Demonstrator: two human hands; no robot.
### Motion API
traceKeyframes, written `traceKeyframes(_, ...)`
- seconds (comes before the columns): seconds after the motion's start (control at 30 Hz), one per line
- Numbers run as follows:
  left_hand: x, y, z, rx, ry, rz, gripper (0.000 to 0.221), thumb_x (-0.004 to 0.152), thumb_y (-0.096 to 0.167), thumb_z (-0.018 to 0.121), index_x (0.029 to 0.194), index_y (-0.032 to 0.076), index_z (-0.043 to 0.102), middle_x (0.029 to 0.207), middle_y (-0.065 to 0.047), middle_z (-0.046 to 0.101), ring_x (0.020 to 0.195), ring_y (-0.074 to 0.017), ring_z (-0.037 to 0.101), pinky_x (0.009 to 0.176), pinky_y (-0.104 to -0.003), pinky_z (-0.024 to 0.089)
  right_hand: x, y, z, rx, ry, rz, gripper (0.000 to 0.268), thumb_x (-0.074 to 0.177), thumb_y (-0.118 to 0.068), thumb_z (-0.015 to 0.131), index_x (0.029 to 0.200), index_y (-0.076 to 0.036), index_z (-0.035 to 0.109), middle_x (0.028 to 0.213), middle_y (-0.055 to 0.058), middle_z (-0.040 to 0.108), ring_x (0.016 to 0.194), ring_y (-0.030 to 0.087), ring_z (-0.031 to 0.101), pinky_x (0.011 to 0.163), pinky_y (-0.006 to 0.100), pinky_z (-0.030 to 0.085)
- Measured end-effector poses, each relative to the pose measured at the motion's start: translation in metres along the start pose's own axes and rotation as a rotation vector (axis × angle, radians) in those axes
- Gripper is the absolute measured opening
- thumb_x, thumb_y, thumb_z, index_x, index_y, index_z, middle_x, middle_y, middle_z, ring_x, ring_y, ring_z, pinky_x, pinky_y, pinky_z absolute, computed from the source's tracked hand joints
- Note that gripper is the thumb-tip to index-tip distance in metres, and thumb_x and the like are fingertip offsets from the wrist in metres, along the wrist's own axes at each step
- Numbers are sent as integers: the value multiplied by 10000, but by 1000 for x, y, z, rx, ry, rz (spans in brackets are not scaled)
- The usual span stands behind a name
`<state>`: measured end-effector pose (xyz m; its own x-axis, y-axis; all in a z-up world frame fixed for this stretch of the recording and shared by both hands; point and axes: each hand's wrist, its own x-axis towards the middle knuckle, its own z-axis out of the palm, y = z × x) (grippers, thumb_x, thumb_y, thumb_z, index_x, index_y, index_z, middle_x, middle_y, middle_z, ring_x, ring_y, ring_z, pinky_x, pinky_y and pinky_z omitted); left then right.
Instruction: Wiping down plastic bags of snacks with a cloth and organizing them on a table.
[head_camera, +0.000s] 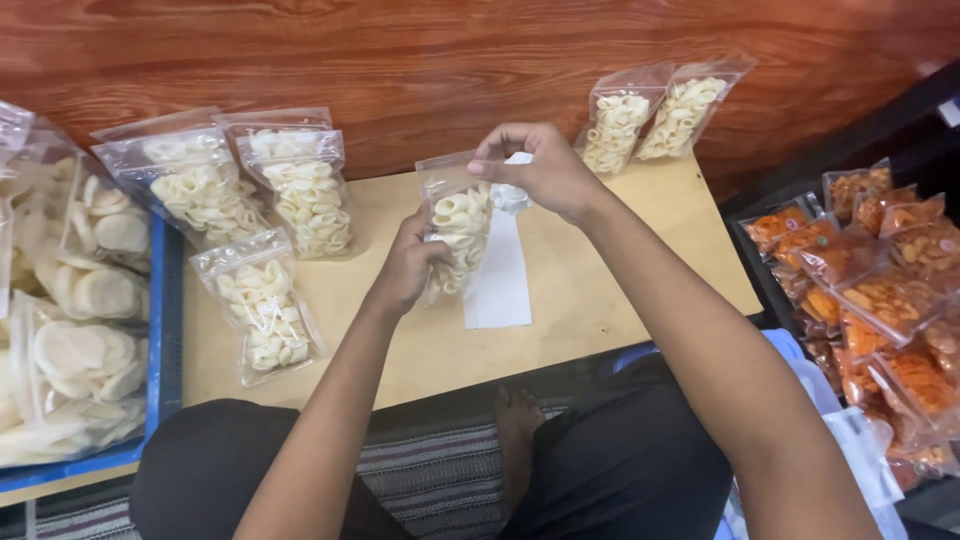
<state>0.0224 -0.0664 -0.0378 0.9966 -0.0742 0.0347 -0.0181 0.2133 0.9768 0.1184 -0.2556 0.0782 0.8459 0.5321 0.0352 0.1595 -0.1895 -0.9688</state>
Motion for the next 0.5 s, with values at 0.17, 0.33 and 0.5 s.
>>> traceKeyframes(0.17,5,10,33,54,24,10,723,761,83,720,1452,109,508,1364,-84,630,1287,-193,561,1109,-385,460,-6,1,-21,-51,97,-42,128,853,-112,841,940,-106,747,801,-29,703,784,35,651,739,183,535)
traceKeyframes(0.33,19,19,84,344,112,-133,536,876,352,792,1310,126,574,1285,-67,665,1297,-260,590,1122,-436,455,-15,16,-53,-192,257,-85,123,851,-126,863,930,-135,769,828,-13,754,839,62,682,831,256,537)
traceKeyframes(0.5,56,-5,117,225,150,129,386,854,100,732,1201,18,586,1107,-123,702,1000,-216,683,917,-332,526,-25,30,-96,-655,490,-107,714,723,-485,934,1177,-12,651,1087,129,738,975,257,723,871,366,561)
